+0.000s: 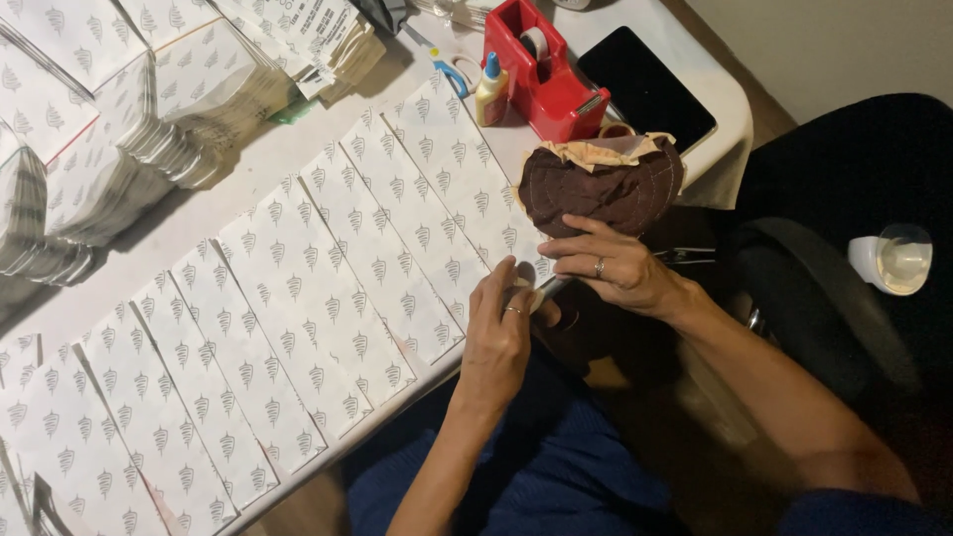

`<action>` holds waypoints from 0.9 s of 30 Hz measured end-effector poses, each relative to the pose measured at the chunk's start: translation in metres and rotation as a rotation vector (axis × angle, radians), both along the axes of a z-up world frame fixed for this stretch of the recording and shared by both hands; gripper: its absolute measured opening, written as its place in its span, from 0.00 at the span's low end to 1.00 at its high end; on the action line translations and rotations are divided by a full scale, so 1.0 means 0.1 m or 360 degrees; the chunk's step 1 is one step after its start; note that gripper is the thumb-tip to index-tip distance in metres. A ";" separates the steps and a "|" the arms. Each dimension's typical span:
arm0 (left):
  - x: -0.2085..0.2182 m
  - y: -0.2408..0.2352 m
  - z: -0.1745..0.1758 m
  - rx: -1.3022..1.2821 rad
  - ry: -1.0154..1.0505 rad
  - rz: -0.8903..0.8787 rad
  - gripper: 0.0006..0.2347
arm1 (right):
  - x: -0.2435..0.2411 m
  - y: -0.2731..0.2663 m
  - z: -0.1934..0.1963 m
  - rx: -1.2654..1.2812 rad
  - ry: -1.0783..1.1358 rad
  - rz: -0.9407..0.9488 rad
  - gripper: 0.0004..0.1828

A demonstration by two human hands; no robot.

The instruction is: Folding and applying glue to paper packaging sleeves at a manual assembly station.

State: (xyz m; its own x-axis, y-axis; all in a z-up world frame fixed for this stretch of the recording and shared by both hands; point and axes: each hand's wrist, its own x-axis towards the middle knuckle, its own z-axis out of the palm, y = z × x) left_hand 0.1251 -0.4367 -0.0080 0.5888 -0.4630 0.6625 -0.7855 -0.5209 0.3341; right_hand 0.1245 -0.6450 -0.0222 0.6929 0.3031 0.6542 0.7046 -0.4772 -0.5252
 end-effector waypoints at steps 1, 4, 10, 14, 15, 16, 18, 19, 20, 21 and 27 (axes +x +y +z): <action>0.00 -0.01 -0.02 0.0007 -0.0024 0.0017 0.04 | 0.00 0.01 0.01 0.0025 0.0023 0.0000 0.02; -0.01 -0.07 0.00 0.0022 0.0000 0.0071 0.04 | 0.01 0.04 -0.07 0.0060 0.0104 -0.0068 0.01; -0.02 -0.14 -0.29 -0.0186 0.0477 0.0251 0.06 | 0.00 0.15 -0.10 0.0132 0.0256 -0.0286 0.04; 0.03 -0.12 -0.22 -0.0362 0.0901 0.0285 0.08 | -0.02 0.20 0.02 0.0164 0.0342 -0.0407 0.07; 0.05 -0.13 -0.20 -0.0365 0.0896 0.0284 0.08 | -0.01 0.23 0.01 0.0161 0.0336 -0.0407 0.07; 0.06 -0.13 -0.18 -0.0348 0.0936 0.0308 0.07 | -0.01 0.26 -0.01 0.0166 0.0326 -0.0463 0.08; 0.07 -0.13 -0.15 -0.0331 0.0977 0.0332 0.07 | -0.02 0.32 -0.11 0.0171 0.0316 -0.0520 0.10; 0.07 -0.13 -0.15 -0.0330 0.0996 0.0334 0.07 | -0.02 0.35 -0.20 0.0095 0.0257 -0.0608 0.14; 0.06 -0.12 -0.14 -0.0327 0.1017 0.0343 0.06 | -0.02 0.39 -0.28 0.0020 0.0202 -0.0688 0.19; 0.07 -0.12 -0.12 -0.0325 0.1021 0.0350 0.06 | -0.02 0.37 -0.26 0.0022 0.0207 -0.0682 0.19; 0.05 -0.13 0.00 -0.0463 0.1193 0.0246 0.08 | 0.00 0.35 -0.10 0.0152 0.0301 -0.0601 0.06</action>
State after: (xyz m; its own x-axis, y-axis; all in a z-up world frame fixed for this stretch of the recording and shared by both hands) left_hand 0.1298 -0.4494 -0.0081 0.9662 -0.2105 0.1489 -0.2264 -0.4167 0.8804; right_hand 0.1249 -0.6099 -0.0320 0.8541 -0.0503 0.5177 0.3768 -0.6263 -0.6825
